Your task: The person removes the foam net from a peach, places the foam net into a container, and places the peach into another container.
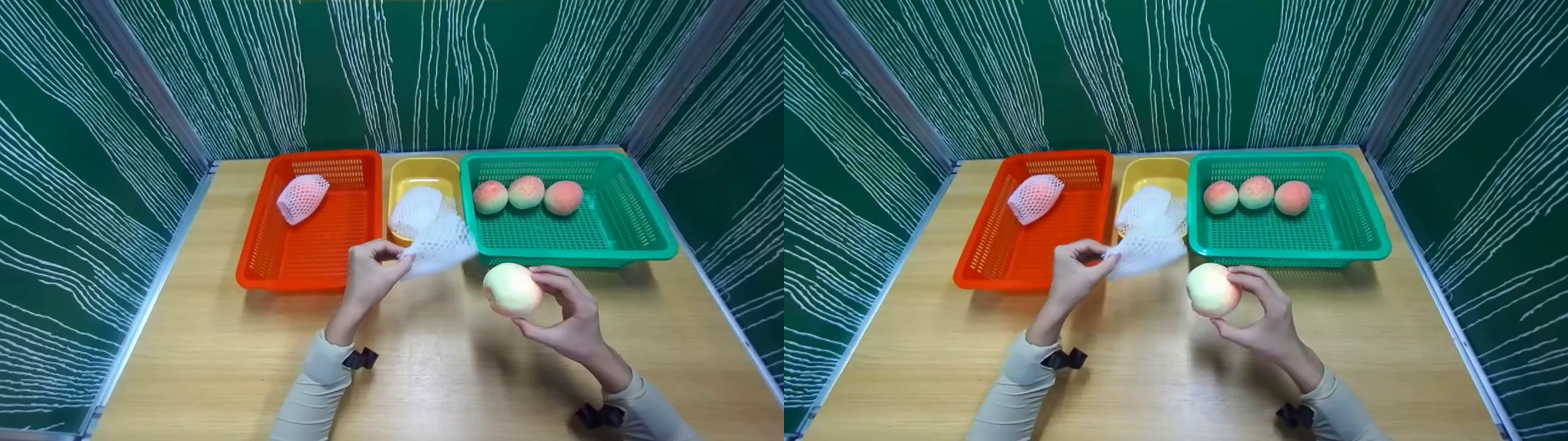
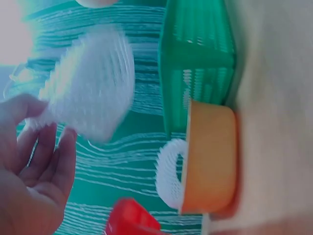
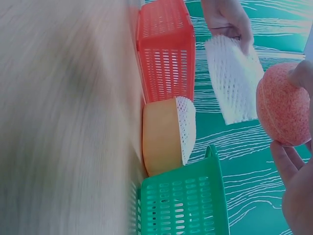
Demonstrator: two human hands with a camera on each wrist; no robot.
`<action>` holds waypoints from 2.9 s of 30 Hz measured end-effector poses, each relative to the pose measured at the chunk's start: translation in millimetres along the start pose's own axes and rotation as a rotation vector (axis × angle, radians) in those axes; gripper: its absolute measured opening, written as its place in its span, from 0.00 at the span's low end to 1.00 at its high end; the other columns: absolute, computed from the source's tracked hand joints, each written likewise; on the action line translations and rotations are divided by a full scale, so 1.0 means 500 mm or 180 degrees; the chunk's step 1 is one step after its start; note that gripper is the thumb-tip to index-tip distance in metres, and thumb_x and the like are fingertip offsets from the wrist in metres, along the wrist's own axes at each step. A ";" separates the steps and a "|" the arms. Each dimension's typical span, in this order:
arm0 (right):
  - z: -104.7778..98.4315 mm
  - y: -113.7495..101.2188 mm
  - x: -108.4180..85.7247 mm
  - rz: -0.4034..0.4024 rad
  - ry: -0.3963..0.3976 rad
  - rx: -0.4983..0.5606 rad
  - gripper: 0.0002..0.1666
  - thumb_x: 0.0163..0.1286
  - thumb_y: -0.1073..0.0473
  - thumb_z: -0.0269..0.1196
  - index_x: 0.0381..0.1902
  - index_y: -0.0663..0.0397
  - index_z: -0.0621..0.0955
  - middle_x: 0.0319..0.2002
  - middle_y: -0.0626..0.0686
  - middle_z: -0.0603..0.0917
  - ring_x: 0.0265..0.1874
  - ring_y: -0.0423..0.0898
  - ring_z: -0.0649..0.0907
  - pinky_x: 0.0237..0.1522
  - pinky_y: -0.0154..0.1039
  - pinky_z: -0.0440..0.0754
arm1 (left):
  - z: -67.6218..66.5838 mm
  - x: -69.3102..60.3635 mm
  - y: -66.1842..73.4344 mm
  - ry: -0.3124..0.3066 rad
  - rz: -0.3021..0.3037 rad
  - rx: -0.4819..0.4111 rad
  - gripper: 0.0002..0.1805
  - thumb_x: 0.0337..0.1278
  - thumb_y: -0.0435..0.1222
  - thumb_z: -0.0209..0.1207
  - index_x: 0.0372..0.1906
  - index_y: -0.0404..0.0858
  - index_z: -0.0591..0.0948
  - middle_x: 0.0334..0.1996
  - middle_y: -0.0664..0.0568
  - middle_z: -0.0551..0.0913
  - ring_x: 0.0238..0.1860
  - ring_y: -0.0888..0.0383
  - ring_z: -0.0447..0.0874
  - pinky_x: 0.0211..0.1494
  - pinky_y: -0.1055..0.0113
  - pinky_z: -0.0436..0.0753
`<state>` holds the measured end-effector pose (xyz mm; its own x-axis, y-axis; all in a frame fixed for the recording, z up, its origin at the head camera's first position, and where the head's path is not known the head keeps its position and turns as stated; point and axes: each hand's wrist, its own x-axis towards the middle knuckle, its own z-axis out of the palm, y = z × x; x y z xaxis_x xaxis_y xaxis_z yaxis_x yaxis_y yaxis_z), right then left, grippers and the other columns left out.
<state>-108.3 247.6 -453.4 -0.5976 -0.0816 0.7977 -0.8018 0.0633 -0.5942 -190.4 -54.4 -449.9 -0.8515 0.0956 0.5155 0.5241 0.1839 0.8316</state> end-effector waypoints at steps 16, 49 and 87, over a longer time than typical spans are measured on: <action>-0.001 0.000 0.003 -0.0029 0.0068 -0.0099 0.41 0.27 0.78 0.79 0.45 0.84 0.75 0.45 0.76 0.74 0.49 0.56 0.78 0.50 0.35 0.79 | 0.107 0.094 -0.010 0.1135 0.1021 0.1891 0.01 0.42 0.27 0.64 0.23 0.32 0.84 0.31 0.46 0.82 0.31 0.53 0.84 0.39 0.69 0.83; -0.003 0.012 -0.007 -0.0035 0.0154 -0.0009 0.41 0.24 0.82 0.75 0.44 0.85 0.75 0.45 0.77 0.74 0.49 0.57 0.78 0.50 0.36 0.79 | 0.204 0.131 -0.156 -0.1347 0.0123 0.3660 0.23 0.74 0.48 0.46 0.39 0.41 0.88 0.34 0.50 0.86 0.37 0.50 0.82 0.49 0.58 0.80; -0.009 0.014 0.010 -0.0016 0.0239 -0.0349 0.38 0.23 0.81 0.71 0.42 0.83 0.75 0.45 0.73 0.73 0.48 0.57 0.75 0.50 0.35 0.78 | 0.185 0.122 -0.149 -0.1450 0.0073 0.3256 0.29 0.70 0.54 0.48 0.65 0.40 0.73 0.61 0.47 0.76 0.63 0.46 0.67 0.67 0.52 0.65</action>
<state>-117.1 252.1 -453.1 -0.5884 -0.0076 0.8086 -0.7973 0.1717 -0.5786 -282.5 28.3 -499.6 -0.8778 0.4199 0.2306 0.4589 0.8751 0.1534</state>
